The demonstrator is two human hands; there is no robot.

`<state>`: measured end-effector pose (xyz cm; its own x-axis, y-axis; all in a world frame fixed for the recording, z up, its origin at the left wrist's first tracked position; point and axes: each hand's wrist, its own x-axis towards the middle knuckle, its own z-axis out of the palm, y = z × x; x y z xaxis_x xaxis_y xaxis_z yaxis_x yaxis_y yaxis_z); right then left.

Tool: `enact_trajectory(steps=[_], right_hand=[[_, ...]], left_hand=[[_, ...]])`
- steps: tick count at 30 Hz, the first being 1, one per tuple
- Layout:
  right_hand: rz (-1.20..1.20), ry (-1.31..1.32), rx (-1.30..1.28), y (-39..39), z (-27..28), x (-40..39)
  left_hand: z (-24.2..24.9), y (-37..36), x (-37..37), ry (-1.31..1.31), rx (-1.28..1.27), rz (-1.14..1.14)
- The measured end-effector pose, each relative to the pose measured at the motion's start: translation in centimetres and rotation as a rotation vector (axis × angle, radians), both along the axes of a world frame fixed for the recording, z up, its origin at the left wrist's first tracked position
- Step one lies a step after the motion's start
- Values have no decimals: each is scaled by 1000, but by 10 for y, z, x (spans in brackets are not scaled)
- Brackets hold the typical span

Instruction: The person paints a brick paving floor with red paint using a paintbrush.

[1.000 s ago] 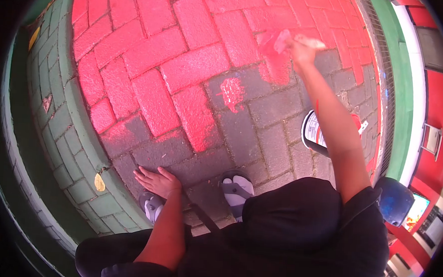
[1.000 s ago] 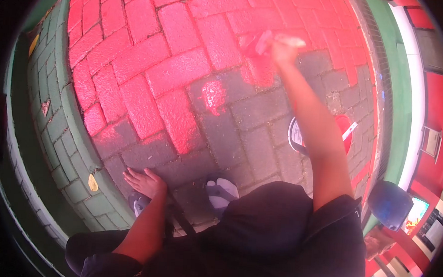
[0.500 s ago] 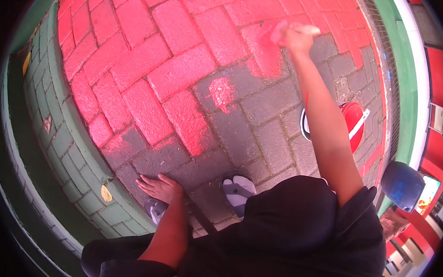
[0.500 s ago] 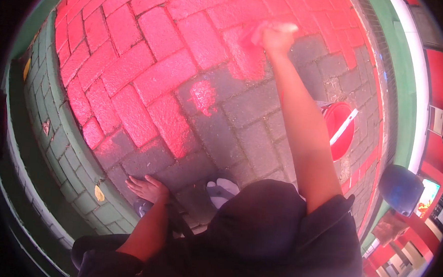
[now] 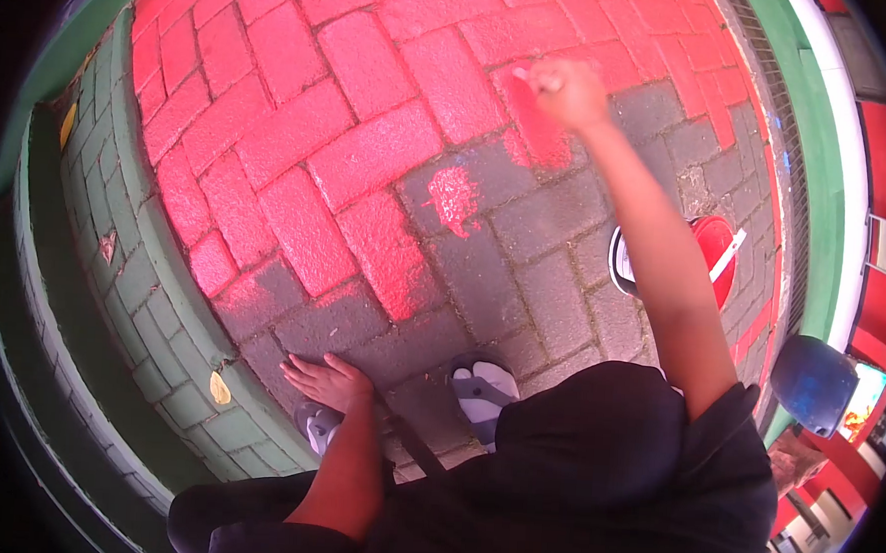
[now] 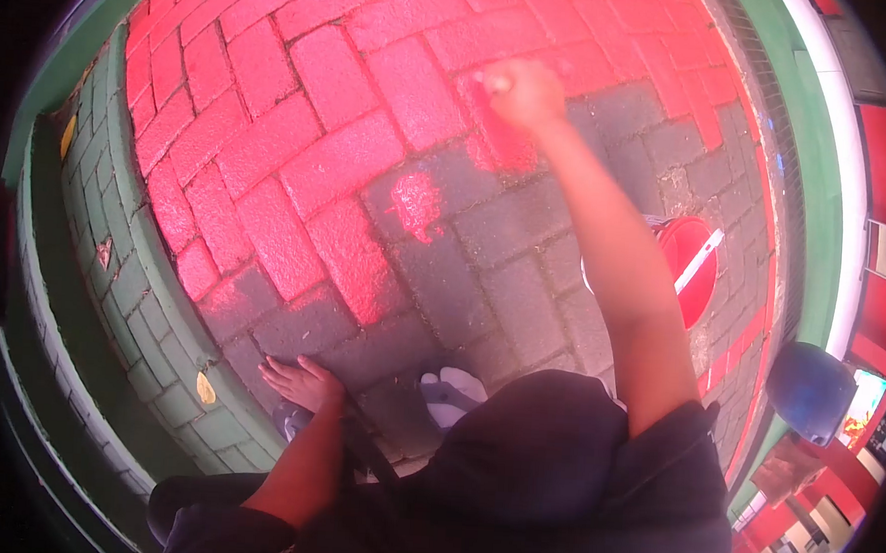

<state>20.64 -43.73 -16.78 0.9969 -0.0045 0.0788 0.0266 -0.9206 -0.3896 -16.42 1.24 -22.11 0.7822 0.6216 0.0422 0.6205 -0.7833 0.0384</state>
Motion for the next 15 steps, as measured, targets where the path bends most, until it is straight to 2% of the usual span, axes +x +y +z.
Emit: enact_trajectory(steps=[1, 3, 5, 7, 8, 10, 11, 13, 15], right_hand=[[3, 2, 1, -1, 17, 7], [-199, 196, -7, -10, 49, 22], [-175, 95, 21, -26, 26, 24], [93, -41, 44, -18, 12, 22], [96, -41, 47, -25, 14, 29], [61, 352, 187, -18, 62, 36], [60, 358, 188, -23, 51, 39], [51, 77, -114, -35, 27, 51], [199, 341, 171, -34, 27, 50]], left_hand=[[-1, 0, 0, 2, 1, 3], [-1, 1, -3, 6, -2, -8], [0, 0, -2, -3, 9, -14], [1, -1, 0, -16, 24, -19], [1, -1, 1, -13, 21, -15], [2, 0, -2, 0, 18, -7], [2, 0, -2, 9, 18, -3], [1, -1, -1, 12, 14, 6], [3, -1, 0, 11, 5, 8]])
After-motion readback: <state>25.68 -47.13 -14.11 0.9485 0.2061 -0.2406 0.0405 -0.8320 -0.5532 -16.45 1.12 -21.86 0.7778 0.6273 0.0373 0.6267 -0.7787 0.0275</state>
